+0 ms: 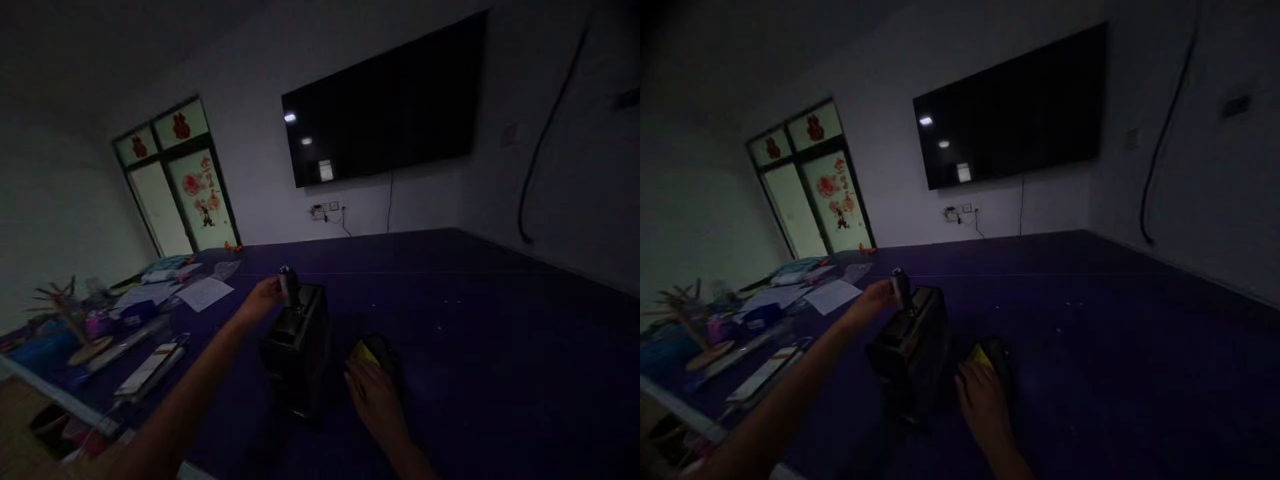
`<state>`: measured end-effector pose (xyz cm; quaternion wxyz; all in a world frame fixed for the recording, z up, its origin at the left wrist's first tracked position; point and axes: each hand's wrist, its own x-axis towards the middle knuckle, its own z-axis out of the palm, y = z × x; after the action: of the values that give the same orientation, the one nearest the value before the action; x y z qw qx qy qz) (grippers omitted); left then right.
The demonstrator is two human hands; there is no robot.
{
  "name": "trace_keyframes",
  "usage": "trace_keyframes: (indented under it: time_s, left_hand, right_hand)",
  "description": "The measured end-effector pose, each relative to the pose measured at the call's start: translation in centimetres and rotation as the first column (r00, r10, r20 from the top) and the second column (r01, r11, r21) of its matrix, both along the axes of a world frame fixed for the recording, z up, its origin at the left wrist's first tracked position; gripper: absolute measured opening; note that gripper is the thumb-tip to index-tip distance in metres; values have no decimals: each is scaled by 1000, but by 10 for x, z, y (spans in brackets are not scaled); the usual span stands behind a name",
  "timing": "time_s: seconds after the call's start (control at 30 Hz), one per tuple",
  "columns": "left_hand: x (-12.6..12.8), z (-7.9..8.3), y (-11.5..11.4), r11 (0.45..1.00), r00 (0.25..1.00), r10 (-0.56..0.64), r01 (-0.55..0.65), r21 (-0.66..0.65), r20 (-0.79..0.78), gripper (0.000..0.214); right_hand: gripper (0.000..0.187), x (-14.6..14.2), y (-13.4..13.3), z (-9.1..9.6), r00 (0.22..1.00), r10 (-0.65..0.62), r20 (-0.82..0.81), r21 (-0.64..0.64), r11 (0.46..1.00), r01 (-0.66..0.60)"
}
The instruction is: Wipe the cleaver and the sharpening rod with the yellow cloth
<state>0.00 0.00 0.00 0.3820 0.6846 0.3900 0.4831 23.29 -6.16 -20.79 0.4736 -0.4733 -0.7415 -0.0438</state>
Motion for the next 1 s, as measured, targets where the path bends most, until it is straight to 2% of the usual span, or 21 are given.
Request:
trace_keyframes:
  time_s: [0.17, 0.47, 0.77, 1.0]
  left_hand:
    - [6, -5, 0, 1000, 1000, 7, -7, 8, 11, 36]
    - [13, -13, 10, 994, 993, 91, -95, 46, 70, 33]
    - [15, -13, 11, 991, 986, 119, -126, 55, 117, 26]
    - [17, -6, 14, 988, 983, 115, -128, 90, 144, 26]
  right_hand:
    - [32, 3, 4, -3, 1000, 18, -11, 13, 1000, -18]
    - [29, 8, 6, -3, 998, 34, -48, -2, 999, -34]
    - [31, 7, 6, -2, 998, 33, -45, -4, 999, -33]
    - [33, 6, 5, -2, 999, 23, -42, -1, 1000, -23]
